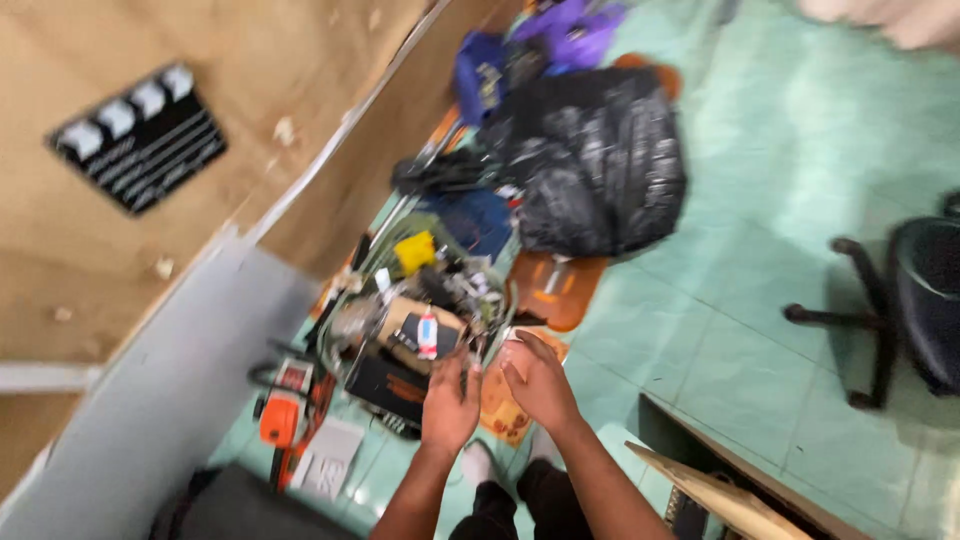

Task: Cleaning and organizing various small objects on a cluttered desk.

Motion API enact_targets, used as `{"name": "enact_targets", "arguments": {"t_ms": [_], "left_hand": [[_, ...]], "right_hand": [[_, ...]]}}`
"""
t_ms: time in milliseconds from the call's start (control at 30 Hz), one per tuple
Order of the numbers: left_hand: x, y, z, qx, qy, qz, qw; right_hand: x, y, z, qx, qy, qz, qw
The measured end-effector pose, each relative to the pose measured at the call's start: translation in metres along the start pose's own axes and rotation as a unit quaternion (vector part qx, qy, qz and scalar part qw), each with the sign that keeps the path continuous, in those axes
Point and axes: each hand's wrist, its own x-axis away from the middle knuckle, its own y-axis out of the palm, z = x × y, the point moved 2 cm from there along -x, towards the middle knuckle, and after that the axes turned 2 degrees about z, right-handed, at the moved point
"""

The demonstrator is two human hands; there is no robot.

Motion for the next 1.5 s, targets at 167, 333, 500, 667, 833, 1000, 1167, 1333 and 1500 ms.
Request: {"name": "enact_targets", "arguments": {"t_ms": [167,333,500,667,833,1000,1167,1333,1500], "left_hand": [[-0.014,0.041,0.080,0.011,0.144,-0.076,0.987],[-0.003,0.097,0.185,0.043,0.283,-0.140,0.948],[0.063,0.146,0.290,0.109,0.372,-0.208,0.898],[0.164,0.184,0.370,0.156,0.457,-0.272,0.832],[0.275,0.205,0.418,0.199,0.513,-0.335,0.765],[0.374,0.222,0.443,0.233,0.549,-0.415,0.687],[0.457,0.234,0.455,0.270,0.576,-0.478,0.606],[0.522,0.245,0.462,0.289,0.586,-0.546,0.525],[0.566,0.251,0.473,0.303,0.626,-0.552,0.459]], "right_hand": [[0.019,-0.091,0.002,0.070,0.028,0.114,0.991],[0.057,-0.213,-0.007,0.098,0.030,0.271,0.957],[0.150,-0.328,-0.031,0.065,0.077,0.377,0.921],[0.274,-0.400,-0.031,0.119,0.112,0.469,0.868],[0.394,-0.435,-0.035,0.161,0.156,0.541,0.811],[0.502,-0.440,-0.043,0.202,0.218,0.591,0.750],[0.582,-0.430,-0.064,0.251,0.278,0.637,0.674],[0.641,-0.420,-0.083,0.271,0.337,0.684,0.587],[0.681,-0.419,-0.101,0.320,0.379,0.688,0.530]]}}
